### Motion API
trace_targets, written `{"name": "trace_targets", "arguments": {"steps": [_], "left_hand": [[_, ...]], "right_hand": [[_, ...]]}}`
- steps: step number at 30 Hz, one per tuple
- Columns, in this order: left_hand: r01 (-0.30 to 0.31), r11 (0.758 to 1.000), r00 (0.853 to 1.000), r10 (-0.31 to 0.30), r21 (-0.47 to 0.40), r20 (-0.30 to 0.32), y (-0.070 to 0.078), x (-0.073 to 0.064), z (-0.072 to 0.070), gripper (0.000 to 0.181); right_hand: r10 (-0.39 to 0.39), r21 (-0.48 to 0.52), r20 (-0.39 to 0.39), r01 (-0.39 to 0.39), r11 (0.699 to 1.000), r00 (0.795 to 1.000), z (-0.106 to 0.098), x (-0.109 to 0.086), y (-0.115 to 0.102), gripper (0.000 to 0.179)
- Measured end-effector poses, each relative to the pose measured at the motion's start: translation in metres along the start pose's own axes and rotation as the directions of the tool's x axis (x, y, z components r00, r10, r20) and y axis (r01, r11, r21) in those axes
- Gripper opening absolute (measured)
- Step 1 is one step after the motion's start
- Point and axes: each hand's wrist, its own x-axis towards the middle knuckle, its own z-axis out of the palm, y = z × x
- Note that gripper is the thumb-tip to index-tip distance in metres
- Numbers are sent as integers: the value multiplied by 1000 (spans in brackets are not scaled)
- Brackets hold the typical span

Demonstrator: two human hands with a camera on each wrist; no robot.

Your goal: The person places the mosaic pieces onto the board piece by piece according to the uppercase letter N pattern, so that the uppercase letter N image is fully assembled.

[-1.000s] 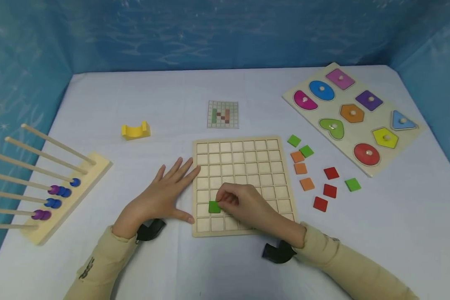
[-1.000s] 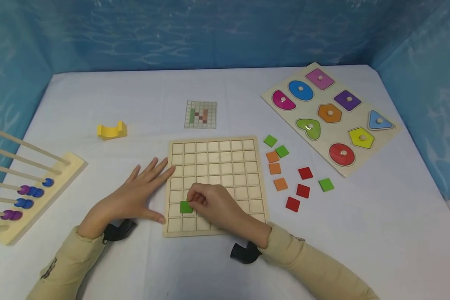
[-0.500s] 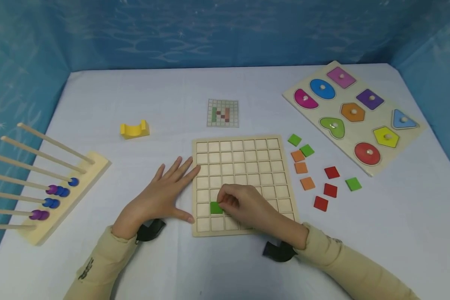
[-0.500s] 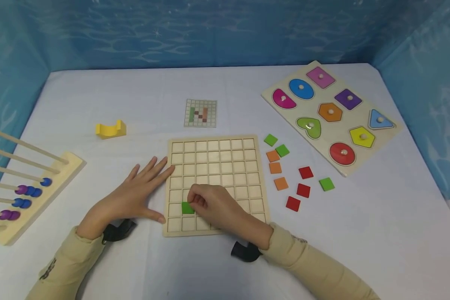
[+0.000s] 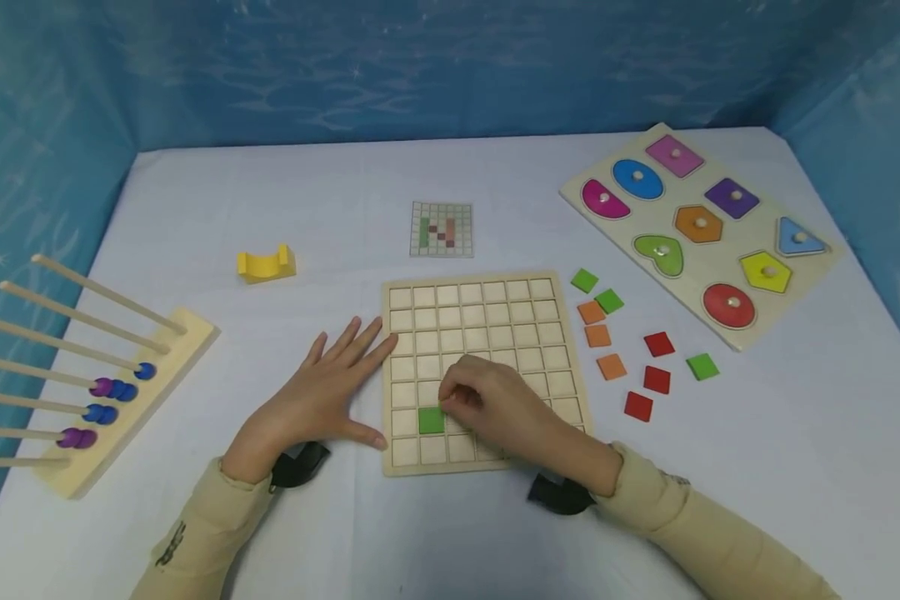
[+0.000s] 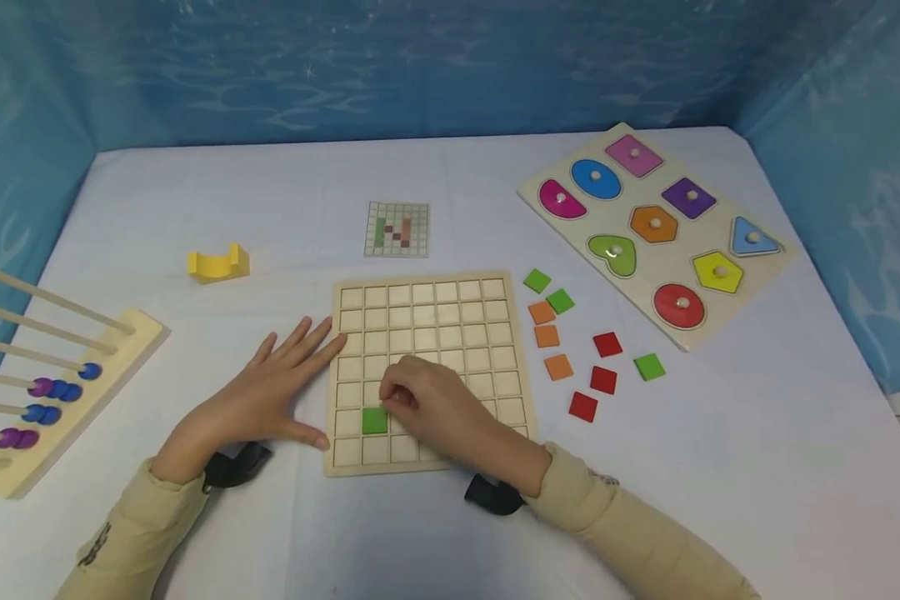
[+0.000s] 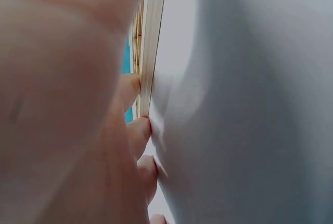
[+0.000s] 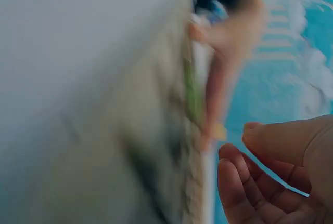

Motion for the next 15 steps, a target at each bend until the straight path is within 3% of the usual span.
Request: {"name": "trace_targets", "arguments": {"steps": [3, 7, 10, 15], "left_hand": [[6, 1000, 1000, -6, -4, 9, 1, -1, 1, 125], [2, 1000, 1000, -2, -6, 19, 1, -1, 1, 126], [-6, 1000, 1000, 6, -4, 16, 2, -1, 0, 126], [-20, 1000, 1000, 20, -13, 7, 2, -1, -2, 125]], "right_hand": [[-8, 18, -102, 10, 1000, 995, -29, 0, 3, 13], [106, 69, -249, -92, 993, 963, -77, -11, 18, 9], [245, 117, -330, -218, 969, 912, -106, -26, 45, 11], [428, 97, -428, -431, 897, 796, -127, -51, 133, 32]]}}
